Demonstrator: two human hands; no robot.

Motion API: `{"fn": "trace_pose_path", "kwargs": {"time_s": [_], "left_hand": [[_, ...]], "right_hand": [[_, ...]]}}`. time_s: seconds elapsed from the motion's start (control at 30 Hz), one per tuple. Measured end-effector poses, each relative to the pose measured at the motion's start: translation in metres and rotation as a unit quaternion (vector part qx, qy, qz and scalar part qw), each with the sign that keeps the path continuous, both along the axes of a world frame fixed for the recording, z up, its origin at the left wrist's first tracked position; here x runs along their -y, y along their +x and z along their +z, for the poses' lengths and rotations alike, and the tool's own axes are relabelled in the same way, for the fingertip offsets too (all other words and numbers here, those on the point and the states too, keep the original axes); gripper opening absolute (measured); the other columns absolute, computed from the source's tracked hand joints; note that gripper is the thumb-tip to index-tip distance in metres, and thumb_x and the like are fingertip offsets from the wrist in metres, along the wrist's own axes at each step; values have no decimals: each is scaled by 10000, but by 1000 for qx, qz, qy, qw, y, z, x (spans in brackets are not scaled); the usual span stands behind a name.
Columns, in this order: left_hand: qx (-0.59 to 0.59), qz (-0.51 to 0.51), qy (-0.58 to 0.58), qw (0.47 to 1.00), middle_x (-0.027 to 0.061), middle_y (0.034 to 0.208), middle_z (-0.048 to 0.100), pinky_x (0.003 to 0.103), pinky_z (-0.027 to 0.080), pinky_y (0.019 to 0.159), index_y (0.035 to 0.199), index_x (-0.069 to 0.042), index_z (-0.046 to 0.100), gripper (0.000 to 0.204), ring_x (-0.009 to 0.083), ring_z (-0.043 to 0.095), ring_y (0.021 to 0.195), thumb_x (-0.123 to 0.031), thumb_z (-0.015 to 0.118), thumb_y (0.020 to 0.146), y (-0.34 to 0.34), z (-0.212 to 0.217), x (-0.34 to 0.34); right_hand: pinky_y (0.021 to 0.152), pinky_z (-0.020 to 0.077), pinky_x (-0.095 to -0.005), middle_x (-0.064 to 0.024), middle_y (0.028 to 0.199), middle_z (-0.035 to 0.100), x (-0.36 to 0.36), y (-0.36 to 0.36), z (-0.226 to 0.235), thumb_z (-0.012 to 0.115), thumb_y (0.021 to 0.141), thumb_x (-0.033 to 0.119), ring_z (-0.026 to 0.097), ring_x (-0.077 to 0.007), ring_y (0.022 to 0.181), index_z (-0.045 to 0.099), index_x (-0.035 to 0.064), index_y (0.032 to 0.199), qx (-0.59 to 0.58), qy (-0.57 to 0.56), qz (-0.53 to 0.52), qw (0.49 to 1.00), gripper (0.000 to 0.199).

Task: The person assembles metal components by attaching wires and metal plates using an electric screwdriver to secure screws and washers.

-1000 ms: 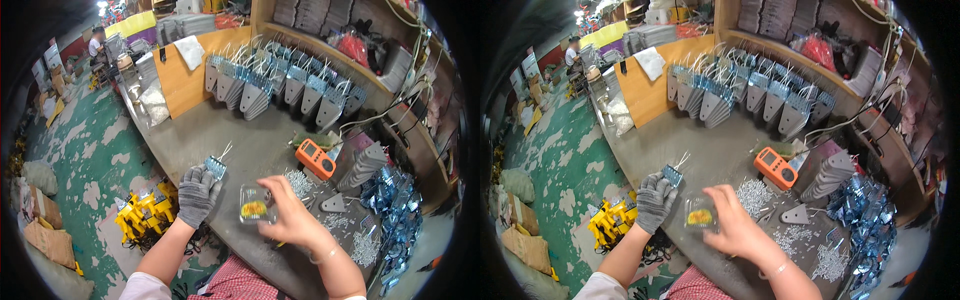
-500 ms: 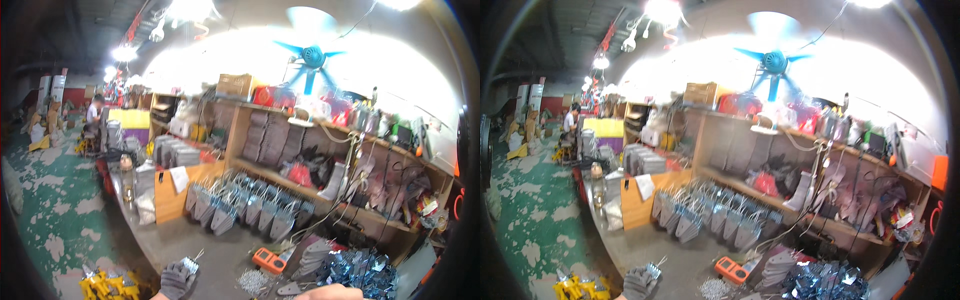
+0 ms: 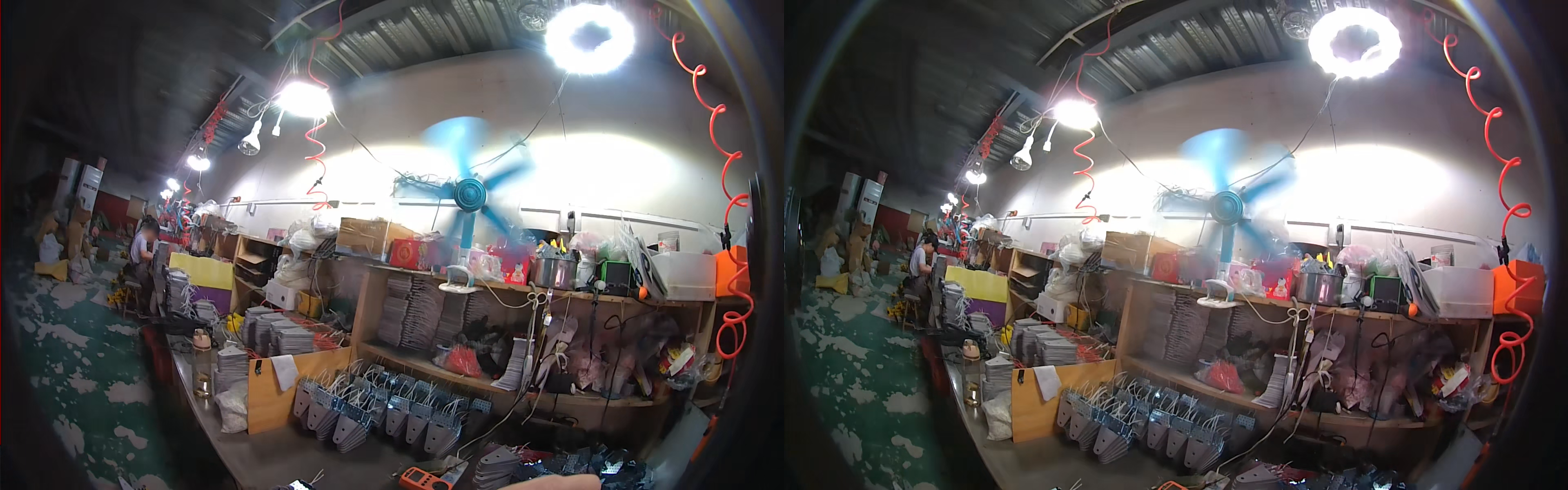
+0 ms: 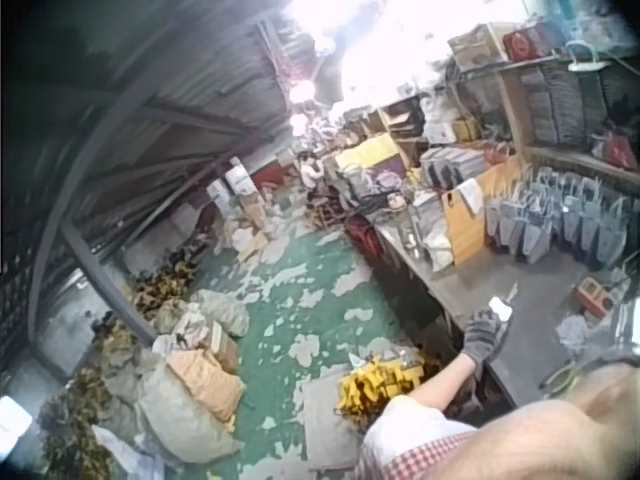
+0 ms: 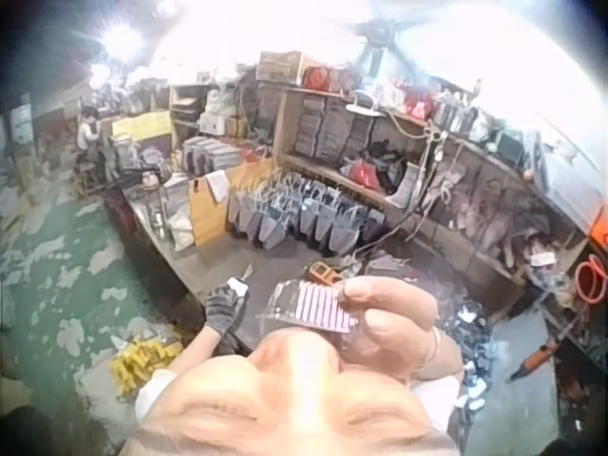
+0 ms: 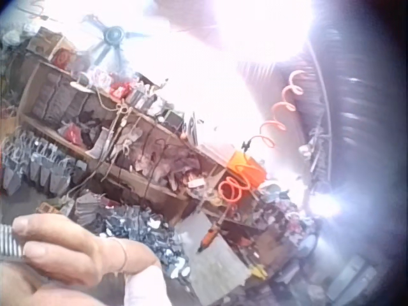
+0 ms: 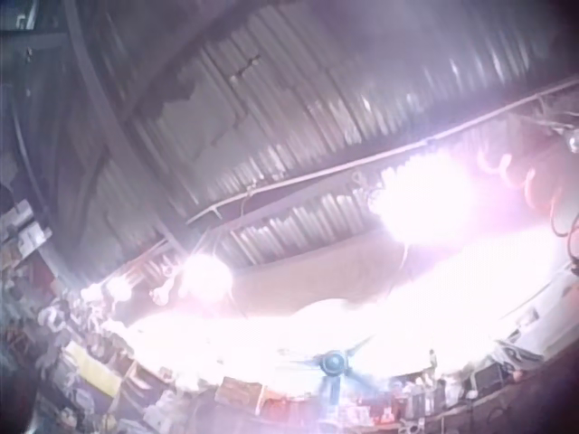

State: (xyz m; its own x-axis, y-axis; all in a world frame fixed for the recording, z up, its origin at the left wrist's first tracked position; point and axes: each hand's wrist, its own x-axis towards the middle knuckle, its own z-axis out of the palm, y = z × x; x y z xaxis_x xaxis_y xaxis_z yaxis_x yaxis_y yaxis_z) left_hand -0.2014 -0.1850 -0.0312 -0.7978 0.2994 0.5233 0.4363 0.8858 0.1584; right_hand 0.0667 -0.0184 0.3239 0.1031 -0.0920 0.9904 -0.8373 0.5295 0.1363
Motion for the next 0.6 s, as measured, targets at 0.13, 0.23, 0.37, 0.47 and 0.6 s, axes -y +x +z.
{"fn": "trace_pose_path", "kwargs": {"time_s": [0.13,0.23,0.37,0.47,0.6], "left_hand": [[32,-7,12,999,152,1175,612,485,456,908,1041,-91,637,413,340,549,1089,-480,561,925,10,2,4],[-96,-33,2,995,147,1044,648,556,458,886,1017,-81,684,418,388,591,981,-456,644,836,-15,-39,15],[-100,-21,110,989,185,1322,524,506,464,941,1332,-99,553,675,393,499,1182,-432,734,774,24,20,16],[454,-200,594,632,136,1327,559,414,442,1014,1399,-41,493,728,266,537,1216,-401,773,831,90,80,30],[606,-262,665,349,157,1456,476,428,390,1134,1566,-71,257,925,260,511,1323,-320,770,837,145,60,56]], "right_hand": [[758,597,-303,-244,1125,558,-14,1,12,872,739,76,653,-273,901,455,-24,1267,116,81,51,989,680],[831,543,-345,-233,1327,475,-49,-28,-14,918,686,152,591,-279,1091,322,-10,1445,267,107,163,944,979],[959,474,-401,-206,1366,488,-57,-73,-73,899,713,194,562,-272,1132,301,19,1498,471,132,96,867,1001],[1045,418,-466,-227,1362,496,-52,-99,-138,778,708,73,519,-386,1215,372,-37,1457,566,231,107,784,859],[1010,410,-458,-204,1311,540,-11,-111,-224,754,644,44,536,-370,1141,409,-40,1433,602,261,152,739,866]]}}
